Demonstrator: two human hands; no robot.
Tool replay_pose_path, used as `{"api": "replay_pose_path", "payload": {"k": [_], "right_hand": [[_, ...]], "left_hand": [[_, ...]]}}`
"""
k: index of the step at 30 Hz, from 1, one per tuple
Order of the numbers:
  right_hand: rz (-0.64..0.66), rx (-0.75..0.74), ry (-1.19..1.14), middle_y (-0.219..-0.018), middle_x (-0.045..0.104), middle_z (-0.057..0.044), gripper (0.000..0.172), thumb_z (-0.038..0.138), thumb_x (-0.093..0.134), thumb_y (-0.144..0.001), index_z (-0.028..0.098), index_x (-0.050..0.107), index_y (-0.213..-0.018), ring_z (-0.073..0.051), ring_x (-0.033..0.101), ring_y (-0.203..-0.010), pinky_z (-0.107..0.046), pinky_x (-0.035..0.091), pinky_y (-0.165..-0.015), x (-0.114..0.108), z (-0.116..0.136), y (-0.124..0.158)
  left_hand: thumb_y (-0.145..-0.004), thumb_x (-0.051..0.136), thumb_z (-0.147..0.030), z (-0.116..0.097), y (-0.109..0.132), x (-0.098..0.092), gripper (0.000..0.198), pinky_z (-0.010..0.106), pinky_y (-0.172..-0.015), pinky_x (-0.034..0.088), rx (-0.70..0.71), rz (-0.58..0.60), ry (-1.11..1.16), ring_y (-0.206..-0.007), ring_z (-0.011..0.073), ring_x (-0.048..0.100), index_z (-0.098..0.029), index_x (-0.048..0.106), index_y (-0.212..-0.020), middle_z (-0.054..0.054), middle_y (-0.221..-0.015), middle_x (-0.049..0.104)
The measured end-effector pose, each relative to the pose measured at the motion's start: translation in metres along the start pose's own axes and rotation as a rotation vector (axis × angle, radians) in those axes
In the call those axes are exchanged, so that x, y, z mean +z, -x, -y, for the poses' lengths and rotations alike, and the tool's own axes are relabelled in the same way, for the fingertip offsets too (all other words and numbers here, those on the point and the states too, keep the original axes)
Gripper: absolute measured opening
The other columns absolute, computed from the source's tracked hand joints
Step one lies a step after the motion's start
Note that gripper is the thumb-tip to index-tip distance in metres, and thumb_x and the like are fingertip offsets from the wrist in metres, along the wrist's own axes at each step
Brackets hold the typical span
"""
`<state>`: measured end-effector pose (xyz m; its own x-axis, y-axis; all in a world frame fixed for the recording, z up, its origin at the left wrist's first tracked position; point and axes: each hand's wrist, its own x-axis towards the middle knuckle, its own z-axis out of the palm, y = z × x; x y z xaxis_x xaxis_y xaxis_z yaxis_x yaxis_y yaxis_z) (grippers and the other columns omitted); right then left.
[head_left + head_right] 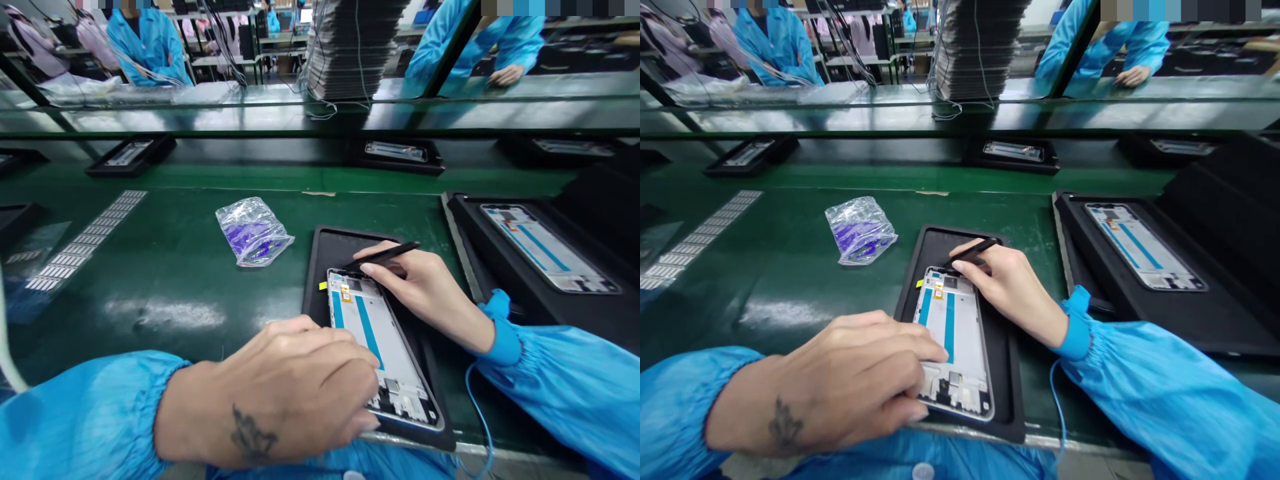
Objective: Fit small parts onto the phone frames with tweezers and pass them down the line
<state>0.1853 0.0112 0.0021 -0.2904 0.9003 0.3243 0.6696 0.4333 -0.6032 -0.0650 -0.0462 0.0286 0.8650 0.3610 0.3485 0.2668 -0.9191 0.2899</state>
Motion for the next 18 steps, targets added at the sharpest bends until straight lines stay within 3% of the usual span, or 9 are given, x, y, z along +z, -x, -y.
{"api": "replay_pose_path", "payload": {"k": [6, 18], "right_hand": [[0.023, 0.162, -0.206, -0.095, 0.077, -0.004, 0.025, 0.044, 0.063, -0.088, 0.023, 0.074, -0.097, -0.024, 0.073, -0.092, -0.036, 0.060, -0.080, -0.0001, -0.0064, -0.0039], [0.014, 0.119, -0.143, -0.105, 0.077, -0.004, 0.026, 0.043, 0.062, -0.090, 0.022, 0.074, -0.101, -0.024, 0.073, -0.094, -0.037, 0.060, -0.081, 0.0008, -0.0052, -0.0036]], "left_hand": [[-0.106, 0.040, -0.035, 0.0002, 0.0020, 0.0012, 0.021, 0.030, -0.079, 0.049, -0.009, 0.028, 0.013, -0.107, 0.0160, 0.066, -0.020, 0.049, -0.093, 0.000, -0.122, 0.069], [-0.106, 0.041, -0.034, 0.0005, 0.0013, -0.0003, 0.020, 0.030, -0.079, 0.049, -0.021, 0.045, 0.028, -0.107, 0.0163, 0.066, -0.020, 0.050, -0.095, 0.001, -0.121, 0.069]]}}
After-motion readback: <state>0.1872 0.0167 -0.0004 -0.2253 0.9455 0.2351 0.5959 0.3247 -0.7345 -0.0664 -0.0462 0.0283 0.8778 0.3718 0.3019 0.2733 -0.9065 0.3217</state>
